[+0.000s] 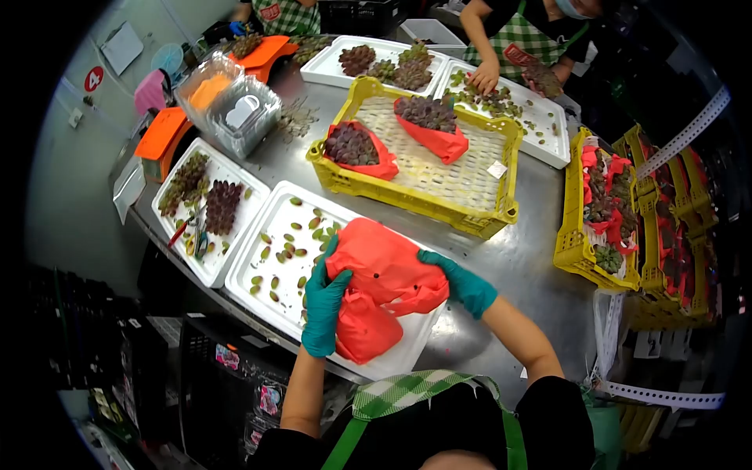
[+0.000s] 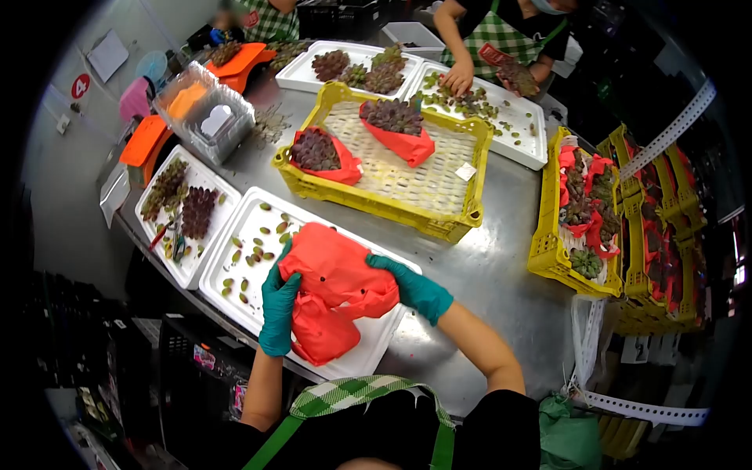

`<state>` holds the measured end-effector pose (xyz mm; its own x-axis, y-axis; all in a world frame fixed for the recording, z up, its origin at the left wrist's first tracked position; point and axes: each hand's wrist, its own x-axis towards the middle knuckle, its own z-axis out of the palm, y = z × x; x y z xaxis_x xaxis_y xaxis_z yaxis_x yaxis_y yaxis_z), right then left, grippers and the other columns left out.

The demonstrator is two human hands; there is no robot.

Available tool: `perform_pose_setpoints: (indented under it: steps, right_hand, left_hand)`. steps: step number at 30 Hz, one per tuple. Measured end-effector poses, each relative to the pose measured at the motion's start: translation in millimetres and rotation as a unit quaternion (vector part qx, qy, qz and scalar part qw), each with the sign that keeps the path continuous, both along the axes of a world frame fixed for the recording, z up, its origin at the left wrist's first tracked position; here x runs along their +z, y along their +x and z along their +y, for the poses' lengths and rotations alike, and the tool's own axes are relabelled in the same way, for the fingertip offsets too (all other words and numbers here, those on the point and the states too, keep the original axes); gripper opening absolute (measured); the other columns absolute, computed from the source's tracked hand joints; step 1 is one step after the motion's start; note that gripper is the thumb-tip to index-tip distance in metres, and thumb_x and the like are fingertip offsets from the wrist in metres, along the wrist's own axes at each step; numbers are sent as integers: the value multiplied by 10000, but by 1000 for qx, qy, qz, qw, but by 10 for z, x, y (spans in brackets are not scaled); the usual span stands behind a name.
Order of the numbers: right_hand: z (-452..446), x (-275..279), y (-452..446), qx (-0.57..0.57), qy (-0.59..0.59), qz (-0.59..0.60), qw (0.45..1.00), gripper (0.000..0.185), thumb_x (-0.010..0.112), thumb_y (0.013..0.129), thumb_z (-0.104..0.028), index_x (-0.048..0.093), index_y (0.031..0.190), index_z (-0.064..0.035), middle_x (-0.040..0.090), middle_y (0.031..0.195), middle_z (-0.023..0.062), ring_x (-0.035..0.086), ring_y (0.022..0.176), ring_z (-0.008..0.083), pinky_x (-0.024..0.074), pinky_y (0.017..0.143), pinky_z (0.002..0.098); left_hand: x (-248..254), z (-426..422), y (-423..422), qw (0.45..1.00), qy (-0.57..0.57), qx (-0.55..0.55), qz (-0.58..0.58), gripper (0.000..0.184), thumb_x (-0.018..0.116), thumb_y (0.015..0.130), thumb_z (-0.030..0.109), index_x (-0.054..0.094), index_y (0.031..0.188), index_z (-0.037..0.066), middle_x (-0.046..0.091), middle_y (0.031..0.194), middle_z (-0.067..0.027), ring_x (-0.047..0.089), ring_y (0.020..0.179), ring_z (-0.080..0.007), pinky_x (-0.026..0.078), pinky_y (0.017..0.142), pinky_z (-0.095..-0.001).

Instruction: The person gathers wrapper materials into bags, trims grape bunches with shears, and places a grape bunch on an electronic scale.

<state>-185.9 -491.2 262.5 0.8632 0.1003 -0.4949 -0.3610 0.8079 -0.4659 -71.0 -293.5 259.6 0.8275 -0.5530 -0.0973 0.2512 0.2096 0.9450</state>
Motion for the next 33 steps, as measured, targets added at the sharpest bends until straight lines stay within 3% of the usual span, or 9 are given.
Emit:
perform_pose_setpoints:
  steps: [6,14,17,21,24,28,30,31,33]
  right_hand:
    - [491,-480,87,47,174,-24,983,503,384,888,-421,360,1278,-106,414,1288,56,470,1118,188,416,917,379]
    - [659,363,-200,15,-38,-92,995,636,488,863,-318,138,1376,-184,328,1331,105,418,1154,224,388,929,331]
    - [764,557,-453,-106,-357,-208,904,848,593,798,-161,-15,1388,-213,240,1372,127,352,1197,210,364,944,346]
    - [656,679,-1208,-255,-349,-216,876,1005,668,715,-70,-74,1382,-186,195,1391,96,301,1215,176,287,993,300]
    - [436,689,-1586,-297,-318,-237,869,788,660,729,-80,206,1370,-140,367,1286,67,381,1137,133,330,959,286]
    - [-250,645,-2498,-427,-499,-150,739,450,590,778,-56,457,1208,-61,498,1126,62,471,1029,137,366,919,294]
    - [-627,768,-3010,-569,-588,-101,566,224,513,821,-13,551,1039,-43,558,931,33,523,907,137,423,838,289]
    - [-938,866,-3337,-653,-462,-145,582,119,505,842,-68,556,947,-50,562,910,33,529,876,132,435,802,279]
    - [-1531,948,-4031,-721,-605,-78,330,164,467,878,-154,553,935,-26,560,902,28,536,850,125,437,782,275]
  left_hand:
    - [-343,415,-17,982,127,135,-27,369,549,825,27,492,1189,17,508,1194,-83,465,1061,-125,387,886,-235]
    - [624,450,-204,932,29,293,-213,184,571,803,10,597,984,4,601,931,-62,551,839,-143,436,789,-254]
    - [597,73,-456,929,33,302,-212,145,576,802,23,601,944,3,599,922,-60,545,832,-139,437,773,-270]
    - [522,-642,-1214,886,-71,37,-457,367,625,723,75,509,1068,36,549,1041,-75,528,946,-179,417,850,-324]
    - [481,-829,-1587,948,-151,-149,-237,311,578,733,10,544,1040,38,525,1099,-109,513,1008,-232,403,886,-345]
    - [689,-1213,-2127,747,24,-344,-568,538,562,752,5,409,1263,77,404,1274,-167,378,1175,-318,276,990,-376]
    - [746,-1286,-2435,757,28,-374,-536,553,546,768,-2,389,1286,110,313,1350,-137,332,1220,-284,269,994,-362]
    - [653,-1348,-2529,765,24,-389,-513,566,535,772,-21,376,1297,117,293,1368,-111,322,1229,-247,269,991,-357]
    - [471,-1410,-2718,792,38,-433,-429,510,552,793,50,403,1276,118,303,1355,-143,316,1241,-287,283,994,-364]
